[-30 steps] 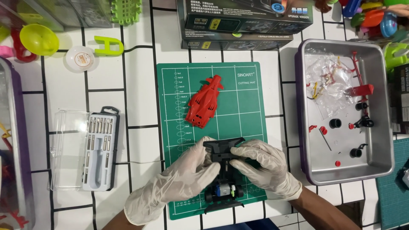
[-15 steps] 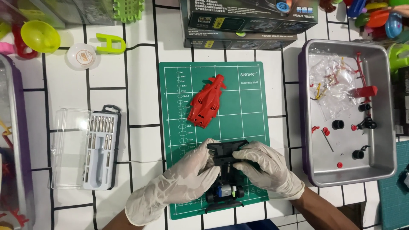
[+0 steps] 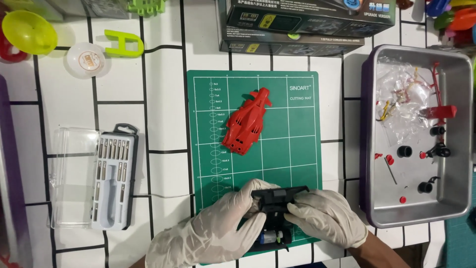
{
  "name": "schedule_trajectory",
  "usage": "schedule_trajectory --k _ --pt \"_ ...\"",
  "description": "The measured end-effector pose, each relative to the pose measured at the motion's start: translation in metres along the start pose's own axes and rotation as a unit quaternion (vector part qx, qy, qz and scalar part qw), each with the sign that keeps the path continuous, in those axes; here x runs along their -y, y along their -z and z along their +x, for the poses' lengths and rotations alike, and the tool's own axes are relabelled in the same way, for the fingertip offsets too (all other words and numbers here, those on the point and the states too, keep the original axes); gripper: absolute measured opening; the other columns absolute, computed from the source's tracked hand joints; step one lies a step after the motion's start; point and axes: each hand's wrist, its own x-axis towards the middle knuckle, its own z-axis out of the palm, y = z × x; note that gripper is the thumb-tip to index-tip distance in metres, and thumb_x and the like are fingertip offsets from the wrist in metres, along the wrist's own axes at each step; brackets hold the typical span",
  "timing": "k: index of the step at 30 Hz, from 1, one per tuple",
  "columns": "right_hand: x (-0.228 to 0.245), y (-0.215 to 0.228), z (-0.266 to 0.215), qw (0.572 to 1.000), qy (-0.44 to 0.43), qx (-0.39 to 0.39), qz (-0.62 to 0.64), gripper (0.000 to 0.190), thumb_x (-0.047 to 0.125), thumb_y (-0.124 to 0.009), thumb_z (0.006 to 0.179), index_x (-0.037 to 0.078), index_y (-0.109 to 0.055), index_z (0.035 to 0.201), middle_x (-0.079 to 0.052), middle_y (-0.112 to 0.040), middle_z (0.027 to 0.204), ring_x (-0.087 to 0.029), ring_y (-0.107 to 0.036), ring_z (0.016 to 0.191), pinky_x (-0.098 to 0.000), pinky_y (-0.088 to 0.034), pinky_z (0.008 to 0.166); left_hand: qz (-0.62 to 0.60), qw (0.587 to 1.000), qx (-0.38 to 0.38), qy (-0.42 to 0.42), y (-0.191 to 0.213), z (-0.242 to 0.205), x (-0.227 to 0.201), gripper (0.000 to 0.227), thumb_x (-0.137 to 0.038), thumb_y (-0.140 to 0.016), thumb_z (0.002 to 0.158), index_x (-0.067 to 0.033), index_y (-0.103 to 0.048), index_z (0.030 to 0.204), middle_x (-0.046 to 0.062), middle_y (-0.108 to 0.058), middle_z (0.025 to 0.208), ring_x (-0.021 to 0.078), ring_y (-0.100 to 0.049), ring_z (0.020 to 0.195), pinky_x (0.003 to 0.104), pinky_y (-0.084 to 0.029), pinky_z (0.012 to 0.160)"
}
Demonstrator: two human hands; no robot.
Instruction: The person assembles a toy vehicle chassis on a green cutting mat. They attach a black plastic component to the main frame, pick up a small black part from a metal tray, and fit it into the assembly. The person then picks up a red plastic body shell and aligns it with the chassis.
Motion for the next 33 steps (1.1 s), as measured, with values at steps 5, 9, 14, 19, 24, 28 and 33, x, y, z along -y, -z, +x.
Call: schedule_trajectory --k 5,9,14,19,24,28,33 --pt "-0.005 -0.002 -0.013 0.997 0.059 -0.044 0.015 0.052 0.037 -0.090 0.084 0.029 -0.060 0.125 0.001 -0.074 0.094 -0.013 -0.072 0.074 -0.0283 -0.060 0.066 0.221 0.974 0.047 0.000 -0.034 0.015 0.082 0.091 -0.031 -0.062 0.091 -0.0078 -0.010 0.162 0.016 -0.066 0.105 0.0337 -0.068 0.096 0.043 -0.057 0.083" --pt "-0.004 0.001 -0.010 0.998 0.054 -0.032 0.010 0.043 0.038 -0.088 0.084 0.029 -0.062 0.117 0.001 -0.075 0.089 -0.014 -0.071 0.070 -0.0285 -0.059 0.062 0.068 0.997 0.016 0.020 -0.009 -0.001 0.018 0.063 -0.043 -0.052 0.093 -0.0162 -0.036 0.148 0.008 -0.072 0.099 0.0345 -0.073 0.090 0.044 -0.056 0.078" --pt "0.001 0.015 0.000 0.996 0.072 0.010 0.055 0.052 0.031 -0.082 0.093 0.030 -0.050 0.134 0.007 -0.063 0.082 -0.012 -0.060 0.066 -0.0280 -0.054 0.065 0.216 0.976 0.041 0.002 -0.025 0.007 0.047 0.055 -0.023 -0.055 0.101 -0.0186 -0.031 0.150 0.013 -0.065 0.083 0.0307 -0.069 0.074 0.040 -0.057 0.068" --pt "0.003 0.019 0.005 0.995 0.080 -0.015 0.064 0.057 0.026 -0.085 0.091 0.025 -0.050 0.136 0.006 -0.063 0.081 -0.014 -0.064 0.068 -0.0298 -0.054 0.063 0.181 0.982 0.058 0.004 -0.016 0.006 0.029 0.053 -0.020 -0.053 0.100 -0.0185 -0.033 0.149 0.011 -0.067 0.086 0.0285 -0.071 0.076 0.038 -0.057 0.068" --pt "0.003 0.018 0.003 0.996 0.075 0.002 0.051 0.061 0.032 -0.085 0.091 0.030 -0.047 0.139 0.006 -0.067 0.082 -0.017 -0.071 0.079 -0.0312 -0.058 0.067 0.138 0.987 0.083 0.007 -0.009 0.005 0.014 0.050 -0.017 -0.052 0.100 -0.0184 -0.035 0.147 0.008 -0.069 0.091 0.0256 -0.072 0.078 0.036 -0.057 0.069" --pt "0.008 0.027 0.018 0.993 0.064 0.007 0.104 0.039 0.024 -0.082 0.090 0.022 -0.056 0.120 0.004 -0.067 0.079 -0.018 -0.071 0.072 -0.0309 -0.056 0.062 0.074 0.992 0.088 -0.042 0.000 0.002 0.004 0.052 -0.011 -0.050 0.099 -0.0146 -0.035 0.149 0.008 -0.067 0.116 0.0238 -0.071 0.098 0.035 -0.056 0.084" --pt "0.009 0.028 0.020 0.994 0.055 0.025 0.091 0.026 0.027 -0.082 0.089 0.019 -0.062 0.103 0.004 -0.068 0.078 -0.015 -0.072 0.073 -0.0290 -0.055 0.061 0.031 0.993 0.079 -0.077 0.004 0.002 -0.003 0.057 -0.010 -0.056 0.094 -0.0134 -0.037 0.147 0.003 -0.067 0.131 0.0209 -0.073 0.110 0.033 -0.056 0.096"
